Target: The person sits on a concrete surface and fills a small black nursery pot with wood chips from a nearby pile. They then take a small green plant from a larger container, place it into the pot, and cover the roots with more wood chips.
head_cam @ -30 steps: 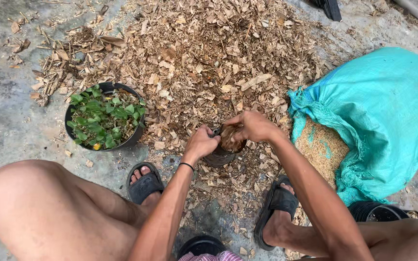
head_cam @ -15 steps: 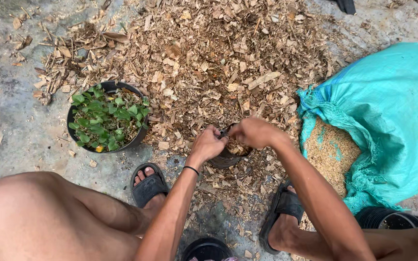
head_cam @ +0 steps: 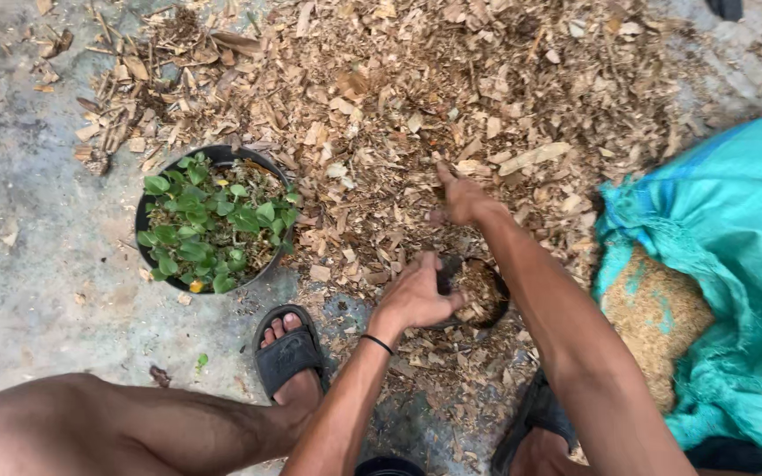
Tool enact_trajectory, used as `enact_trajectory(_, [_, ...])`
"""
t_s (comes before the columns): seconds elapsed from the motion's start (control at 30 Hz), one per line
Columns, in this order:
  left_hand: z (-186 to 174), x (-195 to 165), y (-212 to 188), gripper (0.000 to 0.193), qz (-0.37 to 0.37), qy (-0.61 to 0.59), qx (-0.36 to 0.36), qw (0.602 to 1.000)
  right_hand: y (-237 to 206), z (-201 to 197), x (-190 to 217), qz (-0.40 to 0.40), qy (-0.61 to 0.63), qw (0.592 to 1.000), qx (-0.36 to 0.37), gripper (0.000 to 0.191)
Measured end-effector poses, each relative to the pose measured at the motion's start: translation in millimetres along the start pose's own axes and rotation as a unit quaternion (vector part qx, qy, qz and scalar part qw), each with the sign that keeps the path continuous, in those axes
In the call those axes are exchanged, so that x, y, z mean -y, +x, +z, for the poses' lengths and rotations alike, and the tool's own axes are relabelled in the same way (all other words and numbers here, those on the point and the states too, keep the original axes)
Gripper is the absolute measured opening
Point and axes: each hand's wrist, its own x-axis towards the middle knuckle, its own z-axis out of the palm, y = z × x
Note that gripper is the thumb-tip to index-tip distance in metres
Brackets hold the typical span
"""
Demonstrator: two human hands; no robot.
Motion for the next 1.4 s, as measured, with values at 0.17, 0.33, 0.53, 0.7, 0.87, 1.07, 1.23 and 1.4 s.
enact_trajectory(0.17, [-4,9,-6,0.100,-0.018,0.024,0.028,0.999,15,19,9,0.228,0.175,0.953,0.100,0.055])
enact_trajectory(0.33, [-9,11,-10,0.093,-0.003,0.024,0.004,1.000,-18,-1,-21,0.103,0.046,0.993,-0.020,0.037])
enact_trajectory(0.53, [-23,5,-12,0.083,-0.018,0.077,-0.012,0.997,-80,-66,-39,0.118,0.298,0.947,0.017,0.025])
enact_trajectory(0.7, [-32,-5,-14,0.081,-0.038,0.035,-0.017,0.999,-140,-94,-17,0.046,0.418,0.901,0.103,0.026])
enact_trajectory(0.87, [-35,-12,-18,0.075,-0.040,0.012,-0.076,0.996,-177,-93,26,0.082,0.194,0.972,0.100,0.025])
enact_trajectory(1.07, [-22,-18,-24,0.054,-0.047,-0.042,-0.091,0.994,-190,-87,29,0.060,0.094,0.992,0.057,0.035])
enact_trajectory(1.23, [3,-23,-20,0.054,-0.086,0.037,-0.075,0.993,-191,-62,30,0.082,0.119,0.989,0.040,0.030])
enact_trajectory(1.4, [13,-20,-16,0.058,-0.039,0.007,-0.103,0.994,-196,-37,39,0.054,0.059,0.995,0.059,0.026])
